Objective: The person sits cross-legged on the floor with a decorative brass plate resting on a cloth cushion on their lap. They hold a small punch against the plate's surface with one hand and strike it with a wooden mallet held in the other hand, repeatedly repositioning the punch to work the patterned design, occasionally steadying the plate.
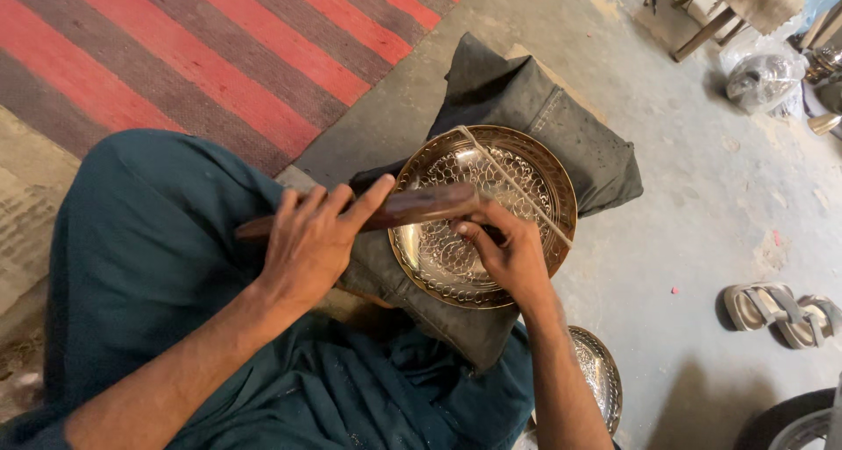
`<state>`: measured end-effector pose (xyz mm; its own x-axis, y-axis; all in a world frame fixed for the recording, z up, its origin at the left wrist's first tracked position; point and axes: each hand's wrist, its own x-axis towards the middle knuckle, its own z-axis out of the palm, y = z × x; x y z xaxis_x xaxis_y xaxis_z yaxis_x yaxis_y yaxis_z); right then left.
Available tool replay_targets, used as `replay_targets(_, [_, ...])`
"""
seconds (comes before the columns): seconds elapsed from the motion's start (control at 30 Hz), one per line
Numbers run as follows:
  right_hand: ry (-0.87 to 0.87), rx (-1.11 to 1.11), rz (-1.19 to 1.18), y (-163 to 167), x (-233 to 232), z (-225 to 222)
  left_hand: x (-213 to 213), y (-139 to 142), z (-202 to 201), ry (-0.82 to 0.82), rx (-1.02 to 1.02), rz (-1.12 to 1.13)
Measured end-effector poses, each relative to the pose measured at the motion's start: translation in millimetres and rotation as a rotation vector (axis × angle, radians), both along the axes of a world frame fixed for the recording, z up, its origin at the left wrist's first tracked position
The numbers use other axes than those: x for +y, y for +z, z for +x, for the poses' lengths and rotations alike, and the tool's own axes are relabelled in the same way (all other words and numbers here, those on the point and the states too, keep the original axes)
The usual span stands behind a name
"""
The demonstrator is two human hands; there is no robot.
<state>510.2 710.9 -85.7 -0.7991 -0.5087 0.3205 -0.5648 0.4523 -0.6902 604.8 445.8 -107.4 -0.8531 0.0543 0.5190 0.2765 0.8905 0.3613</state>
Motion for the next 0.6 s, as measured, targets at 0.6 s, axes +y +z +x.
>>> replay_targets(0.6, [0.027, -0.025, -0.006, 8.3, 4.7, 0.1, 3.7, 6.1, 2.1, -0.007, -0.032, -0.019])
